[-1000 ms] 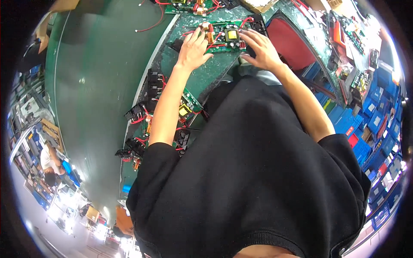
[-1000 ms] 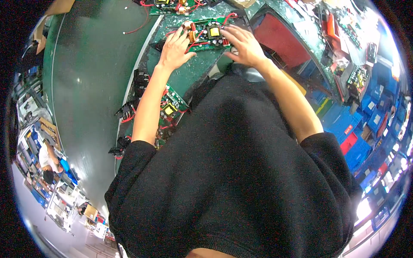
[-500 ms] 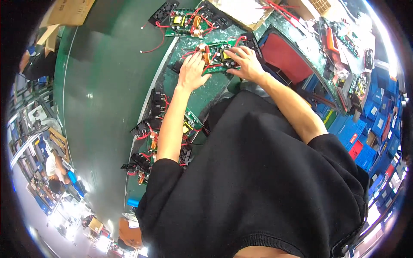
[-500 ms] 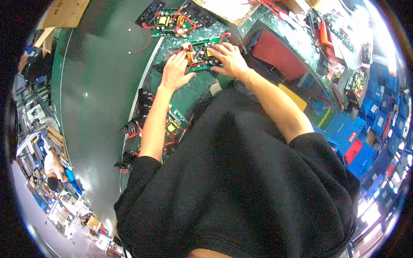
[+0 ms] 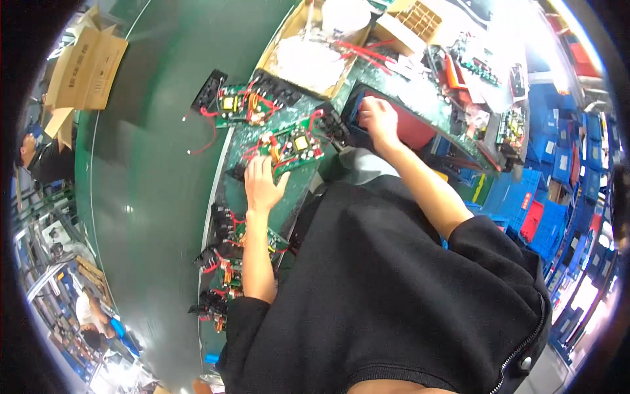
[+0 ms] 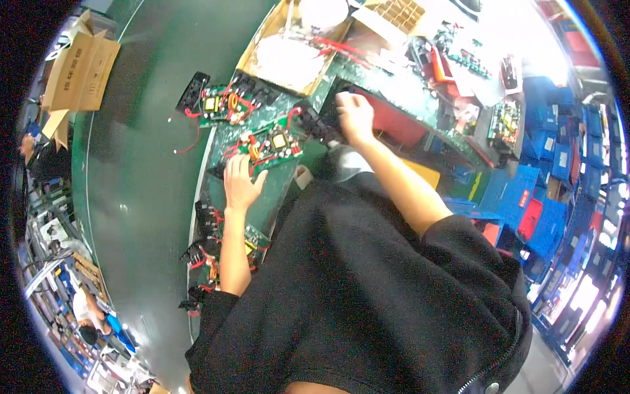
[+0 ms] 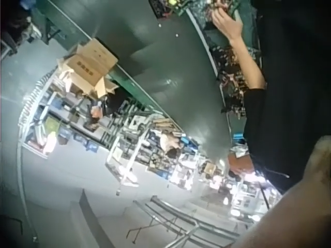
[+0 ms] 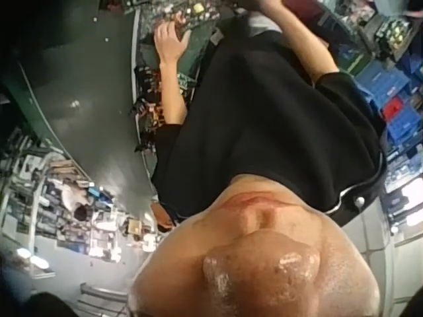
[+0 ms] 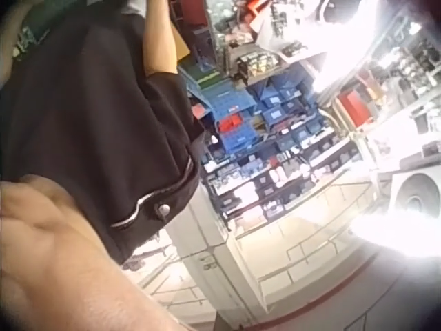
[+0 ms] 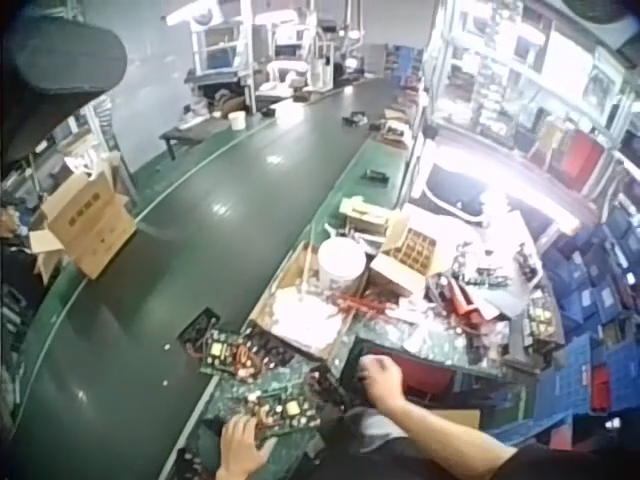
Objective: Assembling and inspecting electronic circuit boards at a factory workstation.
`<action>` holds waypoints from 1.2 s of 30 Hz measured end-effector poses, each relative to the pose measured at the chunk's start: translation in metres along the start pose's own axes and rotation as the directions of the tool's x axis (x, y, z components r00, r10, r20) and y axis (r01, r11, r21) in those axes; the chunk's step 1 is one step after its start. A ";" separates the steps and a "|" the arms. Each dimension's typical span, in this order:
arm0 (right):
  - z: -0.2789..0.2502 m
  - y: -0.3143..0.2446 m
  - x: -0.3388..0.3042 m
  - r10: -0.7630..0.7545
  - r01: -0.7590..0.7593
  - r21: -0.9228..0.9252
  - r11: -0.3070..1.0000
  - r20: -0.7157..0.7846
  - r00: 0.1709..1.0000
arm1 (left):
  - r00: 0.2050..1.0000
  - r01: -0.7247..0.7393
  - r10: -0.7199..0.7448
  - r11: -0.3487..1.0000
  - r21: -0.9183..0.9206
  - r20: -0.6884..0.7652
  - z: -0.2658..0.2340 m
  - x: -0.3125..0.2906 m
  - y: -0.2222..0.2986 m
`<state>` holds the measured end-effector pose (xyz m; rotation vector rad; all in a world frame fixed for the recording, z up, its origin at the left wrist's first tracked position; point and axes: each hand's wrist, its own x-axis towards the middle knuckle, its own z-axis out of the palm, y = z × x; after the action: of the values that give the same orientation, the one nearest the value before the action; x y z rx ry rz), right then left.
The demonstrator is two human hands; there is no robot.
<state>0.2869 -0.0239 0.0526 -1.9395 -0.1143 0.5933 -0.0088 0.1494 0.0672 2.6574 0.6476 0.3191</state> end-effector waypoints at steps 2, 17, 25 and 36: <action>-0.035 0.024 0.062 0.284 -0.175 0.472 0.864 -0.169 0.944 | 0.990 0.077 -0.075 0.997 0.020 -0.117 0.007 0.000 0.015; -0.042 0.003 0.132 0.103 -0.010 0.425 0.905 -0.196 0.975 | 0.726 0.610 -0.660 0.748 -0.260 -0.196 0.016 0.001 0.099; -0.027 -0.100 0.099 -0.297 0.287 0.275 0.918 -0.003 0.955 | 0.659 0.689 -0.733 0.678 -0.257 -0.168 0.015 -0.012 0.095; -0.028 -0.141 0.122 -0.469 0.490 0.273 0.827 -0.143 0.871 | 0.749 0.595 -0.635 0.770 -0.229 -0.190 0.029 0.014 0.059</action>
<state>0.4325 0.0564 0.1428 -1.5458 -0.4325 0.1875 0.0354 0.0986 0.0680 2.1039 1.4722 0.4940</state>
